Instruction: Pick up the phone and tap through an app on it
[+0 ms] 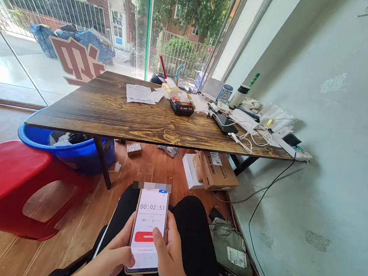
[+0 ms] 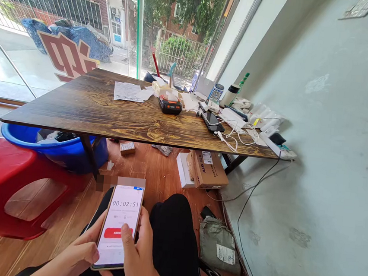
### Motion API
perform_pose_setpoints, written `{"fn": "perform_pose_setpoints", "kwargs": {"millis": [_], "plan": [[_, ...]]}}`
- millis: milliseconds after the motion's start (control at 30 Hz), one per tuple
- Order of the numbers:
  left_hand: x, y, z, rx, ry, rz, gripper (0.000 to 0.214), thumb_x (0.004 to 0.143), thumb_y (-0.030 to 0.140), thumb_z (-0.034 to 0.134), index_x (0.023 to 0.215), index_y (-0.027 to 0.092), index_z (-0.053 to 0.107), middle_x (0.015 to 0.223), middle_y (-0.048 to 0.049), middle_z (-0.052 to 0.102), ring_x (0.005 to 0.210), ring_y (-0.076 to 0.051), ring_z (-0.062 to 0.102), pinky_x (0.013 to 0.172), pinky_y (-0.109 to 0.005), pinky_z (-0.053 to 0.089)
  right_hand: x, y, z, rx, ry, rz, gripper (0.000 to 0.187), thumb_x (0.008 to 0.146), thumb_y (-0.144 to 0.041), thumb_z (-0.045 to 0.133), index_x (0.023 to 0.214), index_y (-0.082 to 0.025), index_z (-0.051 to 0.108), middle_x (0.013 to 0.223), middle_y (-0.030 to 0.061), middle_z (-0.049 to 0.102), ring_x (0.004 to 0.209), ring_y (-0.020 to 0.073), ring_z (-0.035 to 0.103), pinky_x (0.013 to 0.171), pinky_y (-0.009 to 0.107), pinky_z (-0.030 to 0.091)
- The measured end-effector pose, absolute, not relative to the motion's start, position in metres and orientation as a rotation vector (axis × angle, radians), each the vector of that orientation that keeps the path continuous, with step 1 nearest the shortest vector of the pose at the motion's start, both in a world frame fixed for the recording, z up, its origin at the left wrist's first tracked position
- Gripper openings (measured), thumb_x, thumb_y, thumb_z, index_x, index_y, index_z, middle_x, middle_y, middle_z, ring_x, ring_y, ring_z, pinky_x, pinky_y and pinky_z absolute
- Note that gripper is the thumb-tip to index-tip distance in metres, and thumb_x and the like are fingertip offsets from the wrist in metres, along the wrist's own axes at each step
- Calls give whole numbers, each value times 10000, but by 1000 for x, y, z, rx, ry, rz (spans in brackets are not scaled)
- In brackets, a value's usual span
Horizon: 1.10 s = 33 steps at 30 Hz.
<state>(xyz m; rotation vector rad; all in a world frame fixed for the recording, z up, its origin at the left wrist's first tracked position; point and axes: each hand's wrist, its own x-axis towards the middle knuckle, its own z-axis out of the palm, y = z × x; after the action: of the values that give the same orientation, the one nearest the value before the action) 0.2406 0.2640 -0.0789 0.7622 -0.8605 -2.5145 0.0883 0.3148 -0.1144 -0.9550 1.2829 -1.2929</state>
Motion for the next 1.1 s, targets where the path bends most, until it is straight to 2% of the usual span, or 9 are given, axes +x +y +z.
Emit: {"fn": "perform_pose_setpoints", "kwargs": {"millis": [133,233,367,600,700,800,867,967,1100], "plan": [[238,265,-77,861,-837,-2492,1009,602,81,443,1475,227,-41,1412,-95,491,951,-199,634,693,-326,574,92,314,-112,-1022,1351,-1303,438,842,-483,617,1164,-209,504,1006,58,637,898,194,615,832,348,526],[238,266,-76,851,-832,-2499,959,600,70,434,1464,228,51,1388,-83,509,903,-189,640,680,-325,576,92,312,-111,-1049,1396,-1313,404,820,-469,636,1097,-193,535,920,40,616,819,173,586,793,330,520],[239,265,-77,809,-842,-2495,980,595,93,450,1469,255,35,1359,-73,523,953,-211,619,679,-325,571,90,311,-113,-982,1359,-1331,361,855,-465,574,1098,-199,551,957,48,624,879,187,584,820,327,508],[239,266,-79,817,-843,-2463,1036,596,134,463,1479,251,-66,1478,-104,385,991,-227,587,663,-332,569,87,311,-112,-941,1211,-1355,330,917,-419,465,1153,-207,558,1108,76,646,990,218,607,894,365,498],[239,266,-77,773,-875,-2471,1009,596,140,461,1478,265,-13,1456,-93,412,1007,-237,597,664,-319,561,81,315,-114,-1242,1386,-1325,492,947,-414,427,1400,-243,344,1334,109,522,1168,238,539,1004,415,460],[240,265,-76,768,-884,-2481,994,597,127,457,1477,287,23,1433,-74,443,949,-208,611,667,-321,560,71,319,-113,-1754,1659,-1267,638,937,-385,428,1501,-266,155,1519,132,248,1357,296,344,1084,512,377],[240,264,-75,767,-880,-2491,999,608,119,452,1479,279,-10,1376,-76,505,934,-200,617,678,-320,559,65,320,-110,-2080,1770,-1199,583,927,-400,414,1477,-265,276,1541,129,143,1383,345,263,1074,582,348],[240,264,-73,778,-880,-2495,1024,610,105,446,1480,253,-73,1351,-85,535,936,-201,624,651,-303,546,60,319,-103,-2323,1818,-1146,496,932,-445,362,1396,-288,442,1544,123,123,1365,372,252,1021,632,351],[240,266,-74,876,-838,-2496,1043,611,60,426,1484,282,-99,1410,-45,496,858,-163,640,675,-289,530,63,316,-101,-2505,1748,-1082,527,915,-519,366,1383,-302,472,1567,137,97,1362,398,262,1015,638,331]]}}
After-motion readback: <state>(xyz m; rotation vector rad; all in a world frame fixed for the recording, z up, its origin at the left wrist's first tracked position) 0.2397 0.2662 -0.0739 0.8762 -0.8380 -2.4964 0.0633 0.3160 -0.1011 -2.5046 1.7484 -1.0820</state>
